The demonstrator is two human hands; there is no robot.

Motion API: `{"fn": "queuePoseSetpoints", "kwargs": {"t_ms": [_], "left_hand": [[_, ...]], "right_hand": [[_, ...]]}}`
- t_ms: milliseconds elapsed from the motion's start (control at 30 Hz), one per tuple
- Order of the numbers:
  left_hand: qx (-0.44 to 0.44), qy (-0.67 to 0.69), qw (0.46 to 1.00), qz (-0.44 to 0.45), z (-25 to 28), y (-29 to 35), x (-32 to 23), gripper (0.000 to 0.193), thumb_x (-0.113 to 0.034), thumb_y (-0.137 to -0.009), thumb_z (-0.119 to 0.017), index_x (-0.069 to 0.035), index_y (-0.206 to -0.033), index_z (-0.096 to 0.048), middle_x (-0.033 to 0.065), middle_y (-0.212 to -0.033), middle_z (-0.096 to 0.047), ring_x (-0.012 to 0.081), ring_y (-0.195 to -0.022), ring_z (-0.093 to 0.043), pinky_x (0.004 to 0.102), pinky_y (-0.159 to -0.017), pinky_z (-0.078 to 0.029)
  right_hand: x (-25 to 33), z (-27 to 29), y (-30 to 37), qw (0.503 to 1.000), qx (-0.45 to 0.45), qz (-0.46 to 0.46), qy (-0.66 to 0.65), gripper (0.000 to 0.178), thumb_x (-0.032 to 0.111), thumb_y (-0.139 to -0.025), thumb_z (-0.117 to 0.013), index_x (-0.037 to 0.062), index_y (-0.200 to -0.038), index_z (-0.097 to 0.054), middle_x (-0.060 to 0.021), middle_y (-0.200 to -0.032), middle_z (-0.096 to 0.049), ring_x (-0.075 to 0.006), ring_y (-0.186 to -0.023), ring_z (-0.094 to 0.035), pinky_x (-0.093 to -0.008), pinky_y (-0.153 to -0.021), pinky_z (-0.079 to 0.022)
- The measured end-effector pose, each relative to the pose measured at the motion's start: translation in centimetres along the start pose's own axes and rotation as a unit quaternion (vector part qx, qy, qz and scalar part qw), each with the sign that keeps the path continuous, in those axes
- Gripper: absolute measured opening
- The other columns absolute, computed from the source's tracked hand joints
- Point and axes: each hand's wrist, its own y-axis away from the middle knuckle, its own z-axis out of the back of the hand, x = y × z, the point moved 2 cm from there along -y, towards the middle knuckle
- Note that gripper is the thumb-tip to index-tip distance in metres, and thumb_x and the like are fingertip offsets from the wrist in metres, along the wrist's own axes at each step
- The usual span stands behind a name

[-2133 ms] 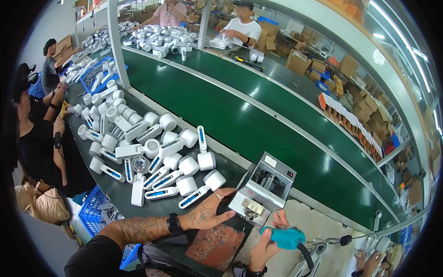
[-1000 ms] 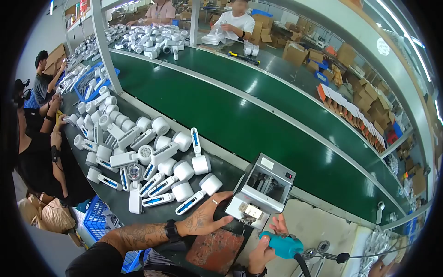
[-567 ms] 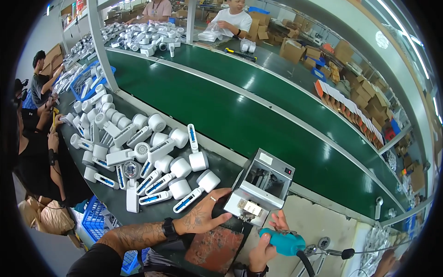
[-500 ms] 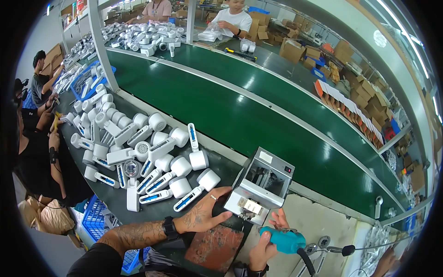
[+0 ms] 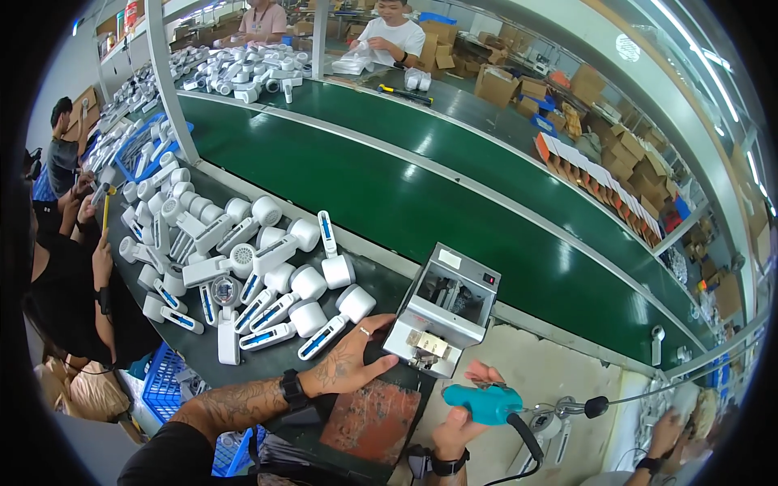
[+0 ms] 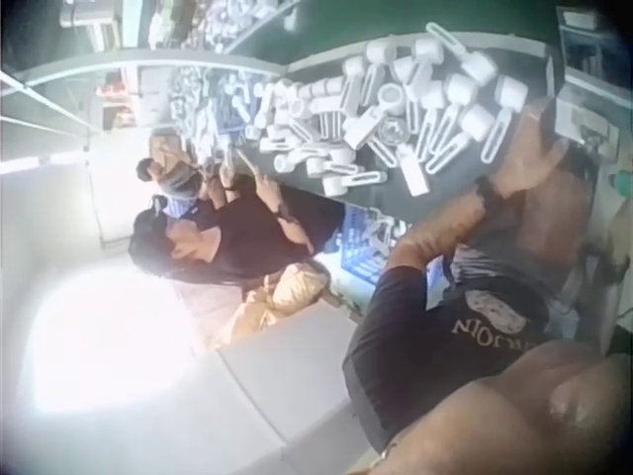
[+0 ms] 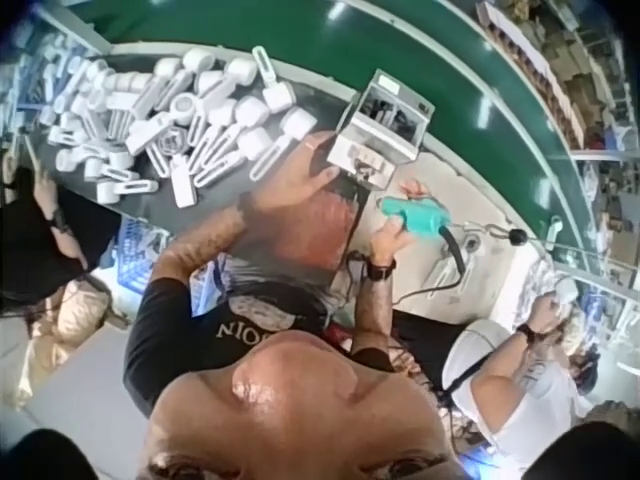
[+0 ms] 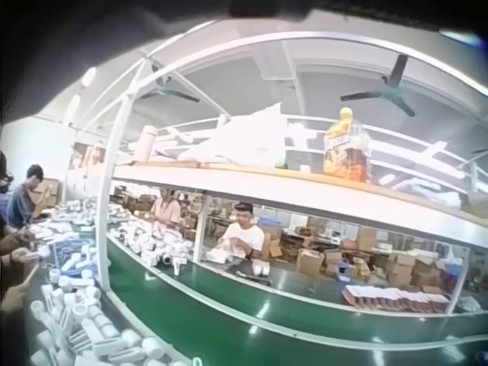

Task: Assembling white electronic massage devices using an electric assembly tool at a factory workbench.

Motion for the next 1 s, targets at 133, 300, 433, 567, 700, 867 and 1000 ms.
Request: {"fn": "queuePoseSetpoints", "kwargs": {"t_ms": [133,300,433,567,700,867,1000], "left_hand": [[-0.003,0.008,1.000,0.003,-0.3,0.1,0.1,0.069,-0.023,-0.096,-0.070,0.001,-0.150,-0.035,0.0218,-0.137,-0.049,0.0319,-0.127,-0.054,0.0408,-0.110,-0.044],[-0.005,0.006,1.000,0.012,-0.2,0.0,0.1,0.069,-0.022,-0.096,-0.070,0.001,-0.150,-0.034,0.0220,-0.137,-0.049,0.0320,-0.127,-0.055,0.0409,-0.110,-0.044],[-0.002,0.014,1.000,0.009,-0.3,-0.2,0.2,0.068,-0.020,-0.096,-0.070,0.001,-0.150,-0.034,0.0224,-0.138,-0.049,0.0320,-0.127,-0.055,0.0405,-0.109,-0.045],[-0.007,0.013,1.000,0.002,-0.2,-0.2,0.0,0.068,-0.020,-0.096,-0.070,0.002,-0.150,-0.035,0.0224,-0.139,-0.049,0.0323,-0.127,-0.055,0.0399,-0.110,-0.044],[-0.015,0.015,0.999,-0.031,-0.6,0.2,1.1,0.068,-0.020,-0.095,-0.071,0.004,-0.148,-0.036,0.0212,-0.139,-0.049,0.0303,-0.128,-0.053,0.0392,-0.110,-0.044],[-0.009,0.035,0.999,0.005,-0.4,0.4,0.4,0.067,-0.026,-0.096,-0.070,0.003,-0.147,-0.038,0.0237,-0.141,-0.048,0.0338,-0.130,-0.051,0.0396,-0.110,-0.042],[-0.008,0.018,1.000,-0.009,-0.1,-0.2,0.1,0.067,-0.023,-0.096,-0.070,0.002,-0.148,-0.038,0.0227,-0.139,-0.049,0.0328,-0.129,-0.052,0.0389,-0.110,-0.042]], "right_hand": [[-0.3,0.7,0.7,1.000,-0.006,0.005,-0.014,0.082,0.059,-0.095,-0.055,-0.0075,-0.141,-0.040,-0.0206,-0.111,-0.061,-0.0255,-0.103,-0.059,-0.0347,-0.085,-0.051],[0.1,0.1,0.8,0.999,0.005,-0.012,-0.038,0.082,0.058,-0.095,-0.056,-0.0083,-0.140,-0.039,-0.0200,-0.107,-0.063,-0.0244,-0.097,-0.061,-0.0297,-0.075,-0.052],[-0.1,-0.2,0.8,0.999,0.015,-0.006,-0.039,0.081,0.057,-0.096,-0.056,-0.0085,-0.140,-0.039,-0.0197,-0.104,-0.064,-0.0244,-0.093,-0.061,-0.0296,-0.072,-0.052],[0.1,-0.2,1.0,0.999,0.017,0.004,-0.041,0.081,0.057,-0.095,-0.056,-0.0090,-0.140,-0.039,-0.0202,-0.105,-0.064,-0.0242,-0.094,-0.061,-0.0301,-0.072,-0.052],[-1.2,-0.2,1.5,0.998,-0.005,0.003,-0.066,0.084,0.060,-0.093,-0.059,-0.0077,-0.140,-0.040,-0.0199,-0.106,-0.064,-0.0246,-0.093,-0.063,-0.0317,-0.074,-0.052],[-1.9,0.6,2.2,0.996,0.037,-0.037,-0.075,0.074,0.050,-0.095,-0.061,-0.0073,-0.137,-0.044,-0.0164,-0.115,-0.063,-0.0217,-0.092,-0.063,-0.0311,-0.078,-0.054],[-1.7,0.6,1.6,0.995,0.065,-0.039,-0.062,0.071,0.047,-0.095,-0.063,-0.0066,-0.136,-0.043,-0.0145,-0.114,-0.061,-0.0213,-0.092,-0.062,-0.0321,-0.077,-0.054]]}}
